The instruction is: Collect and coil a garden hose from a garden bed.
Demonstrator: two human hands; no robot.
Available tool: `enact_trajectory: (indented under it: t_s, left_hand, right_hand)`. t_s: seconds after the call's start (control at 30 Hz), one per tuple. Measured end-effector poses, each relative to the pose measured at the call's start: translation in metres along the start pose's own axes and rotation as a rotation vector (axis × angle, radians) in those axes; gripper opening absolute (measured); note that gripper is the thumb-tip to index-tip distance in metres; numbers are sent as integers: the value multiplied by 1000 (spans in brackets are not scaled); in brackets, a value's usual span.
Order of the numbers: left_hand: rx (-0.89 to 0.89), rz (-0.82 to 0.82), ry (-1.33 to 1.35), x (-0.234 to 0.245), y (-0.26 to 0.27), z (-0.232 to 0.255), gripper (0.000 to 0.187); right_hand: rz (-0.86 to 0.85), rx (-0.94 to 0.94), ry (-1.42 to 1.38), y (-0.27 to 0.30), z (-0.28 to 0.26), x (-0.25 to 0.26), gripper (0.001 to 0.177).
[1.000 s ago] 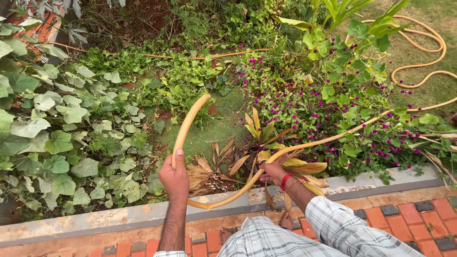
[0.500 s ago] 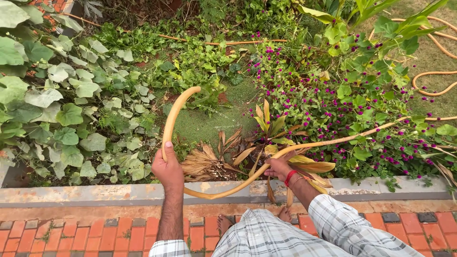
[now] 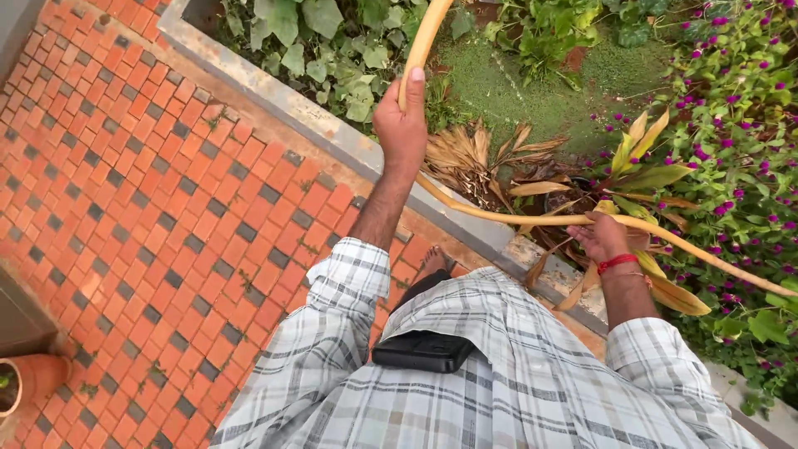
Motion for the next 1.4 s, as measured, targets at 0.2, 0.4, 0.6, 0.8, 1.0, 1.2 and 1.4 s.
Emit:
enact_trajectory:
  t_s: [0.2,0.4,0.6,0.8,1.0,1.2,1.4]
  left_hand:
    - [37,-27,74,19,-2,-15,43]
    - [14,-173,137,2,16,-13,42]
    - [31,-285,277,-29,28,-10,40]
    - [102,-326,400,-47,22,5,37]
    - [125,-421,413,-59,27,1,40]
    - [199,-562,464,-79,29,7,39]
    - [201,-820,396,-90,19,22,38]
  right_hand:
    - [36,19,-70,-10,5,2,21]
    - [57,25,-88,18,10,1,22]
    - [69,34,-94,53,20,4,21]
    - [118,72,-99,105,7,-4,21]
    - [128,159,-77,120,-5,-16,20]
    - [233,255,-135,134,-20,-2,24]
    - [179,297,-133,160,-19,11,24]
Point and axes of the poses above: each hand's wrist, its own y-axis away from the middle knuckle, its own x-axis out of the back of the hand, z = x × y, the point moved 6 cm from there along -y, towards the middle knuckle, and after that the axes turned 6 degrees about y, right-handed, at the moved point
